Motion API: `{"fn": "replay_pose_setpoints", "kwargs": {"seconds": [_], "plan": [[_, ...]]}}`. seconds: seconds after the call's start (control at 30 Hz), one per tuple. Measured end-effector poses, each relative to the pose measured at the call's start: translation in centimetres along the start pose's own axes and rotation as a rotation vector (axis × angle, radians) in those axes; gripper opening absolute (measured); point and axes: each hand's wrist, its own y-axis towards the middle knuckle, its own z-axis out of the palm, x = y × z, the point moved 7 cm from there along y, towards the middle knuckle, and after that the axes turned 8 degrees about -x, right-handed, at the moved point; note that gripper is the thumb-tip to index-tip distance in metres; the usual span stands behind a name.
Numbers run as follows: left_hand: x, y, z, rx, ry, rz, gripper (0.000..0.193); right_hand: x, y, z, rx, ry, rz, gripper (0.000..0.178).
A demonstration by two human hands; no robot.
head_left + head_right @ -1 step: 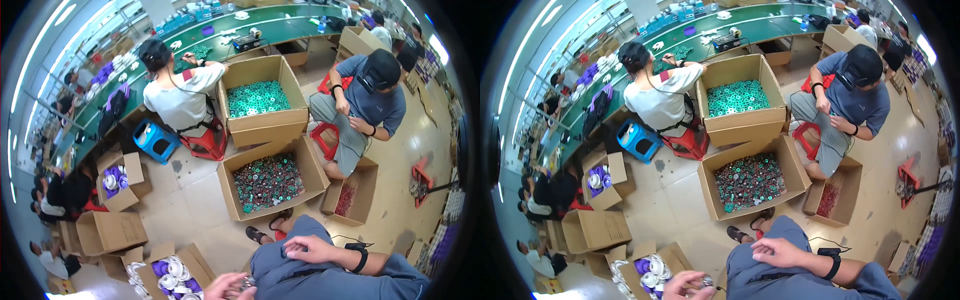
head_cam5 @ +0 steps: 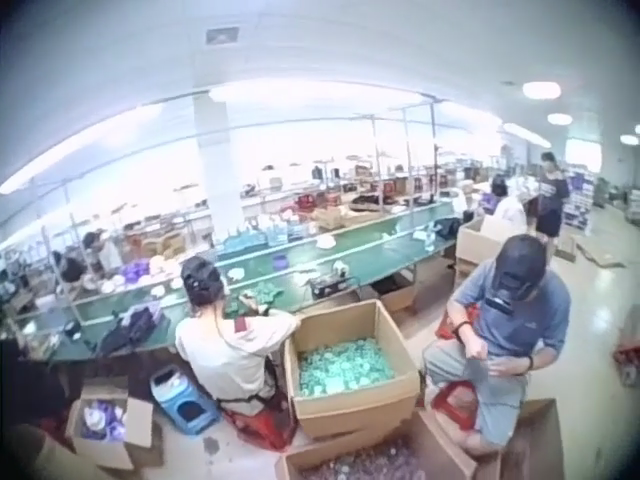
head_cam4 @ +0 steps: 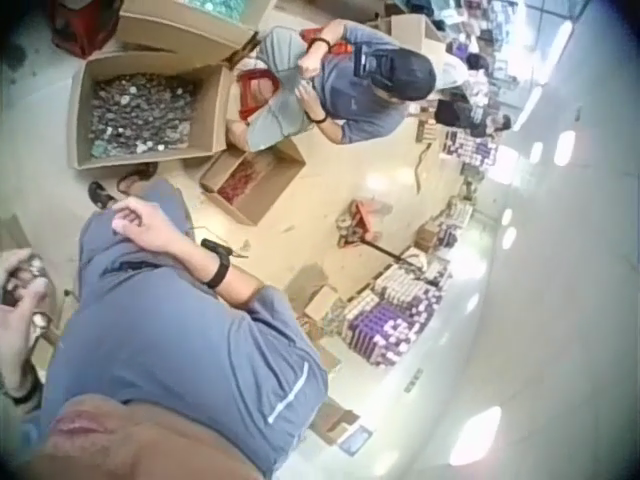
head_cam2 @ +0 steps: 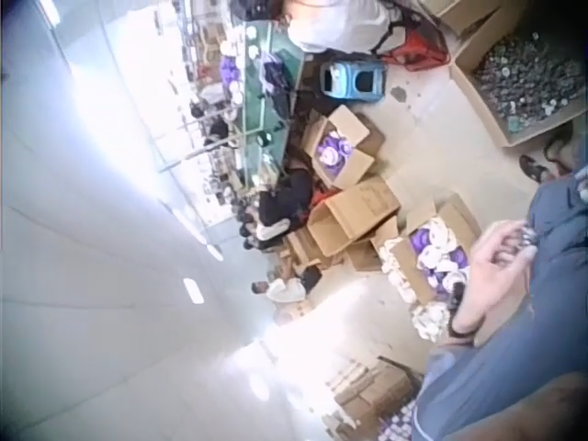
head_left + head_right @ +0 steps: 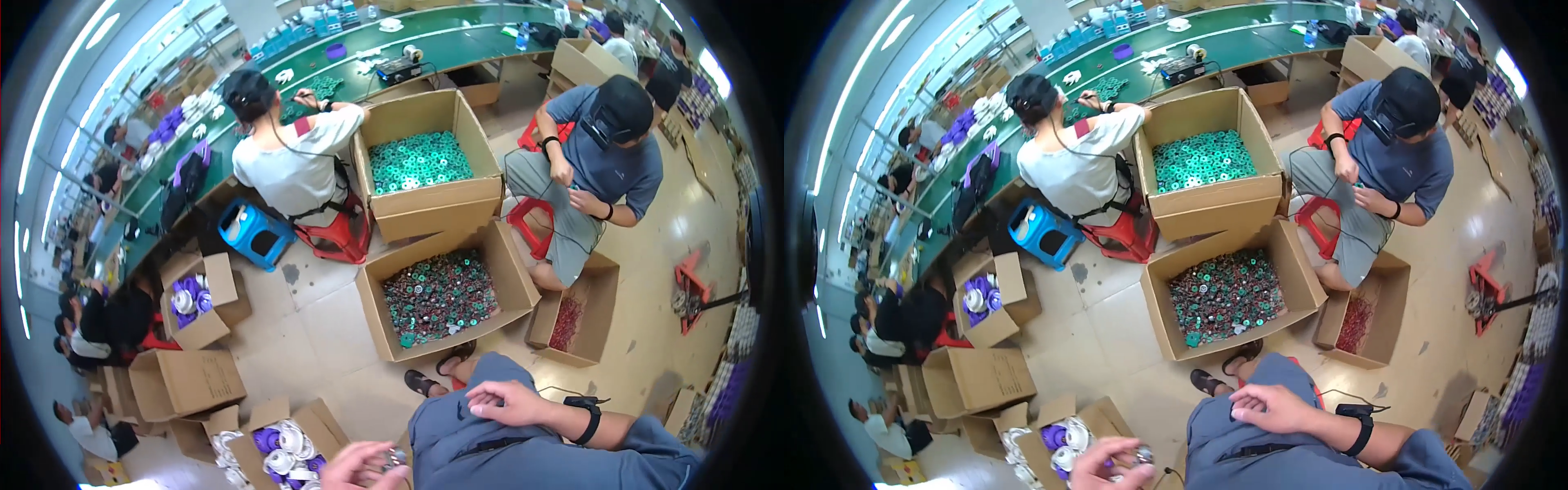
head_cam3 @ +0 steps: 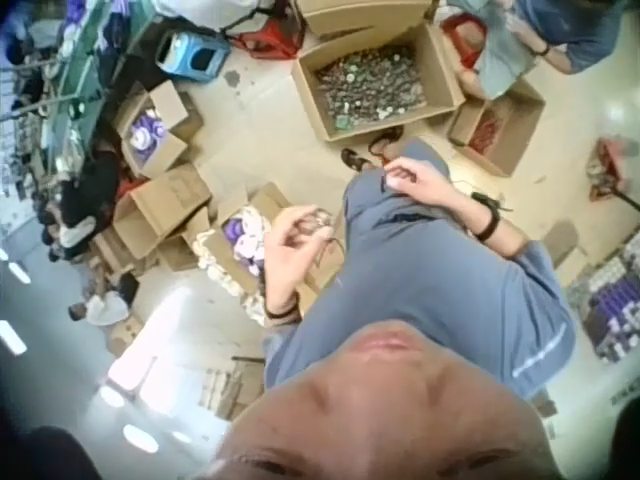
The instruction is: Sorting and assembling small plastic green and brown components from bulk boxes into organized batches.
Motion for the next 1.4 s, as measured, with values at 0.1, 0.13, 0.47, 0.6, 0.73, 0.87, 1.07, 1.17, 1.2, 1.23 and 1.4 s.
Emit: {"fn": "replay_pose_setpoints", "kwargs": {"seconds": [0.1, 0.13, 0.47, 0.6, 0.73, 0.87, 1.07, 1.17, 1.2, 1.23, 1.4], "plan": [[-7.2, 3.9, 0.2, -0.008, 0.197, 0.16, 0.019, -2.1, 1.6, -2.3, -0.118, 0.027, 0.009, 0.031], [-9.1, 5.7, 0.1, -0.008, 0.292, 0.239, 0.027, -2.7, 2.5, -2.8, -0.109, 0.051, -0.006, 0.031], [-21.9, 28.8, 10.8, 0.075, 0.564, 0.381, 0.04, -7.6, 5.4, -5.6, -0.375, 0.144, 0.099, 0.031], [-20.9, 39.9, 18.1, 0.186, 0.606, 0.44, 0.042, -7.9, 6.6, -4.7, -0.481, 0.173, 0.178, 0.029], [-16.8, 52.7, 23.4, 0.227, 0.708, 0.417, 0.044, -8.8, 8.2, -2.8, -0.598, 0.234, 0.296, 0.028], [-10.4, 64.9, 27.7, 0.161, 0.916, 0.457, 0.042, -10.1, 11.1, 0.7, -0.724, 0.312, 0.394, 0.027], [1.5, 76.4, 33.5, 0.273, 0.99, 0.457, 0.04, -6.7, 16.4, 8.5, -0.806, 0.243, 0.605, 0.033], [5.5, 78.0, 36.0, 0.375, 1.024, 0.383, 0.031, -5.5, 18.3, 14.0, -0.915, 0.744, 0.714, 0.03], [6.5, 79.3, 36.2, 0.384, 1.025, 0.374, 0.031, -4.8, 19.2, 14.9, -0.916, 0.745, 0.727, 0.03], [7.5, 80.3, 36.7, 0.425, 1.052, 0.4, 0.03, -4.3, 20.0, 15.8, -0.953, 0.853, 0.737, 0.029], [10.0, 80.4, 41.9, 0.622, 1.097, 0.589, 0.029, -1.6, 22.4, 15.8, -1.042, 0.926, 0.892, 0.029]]}}
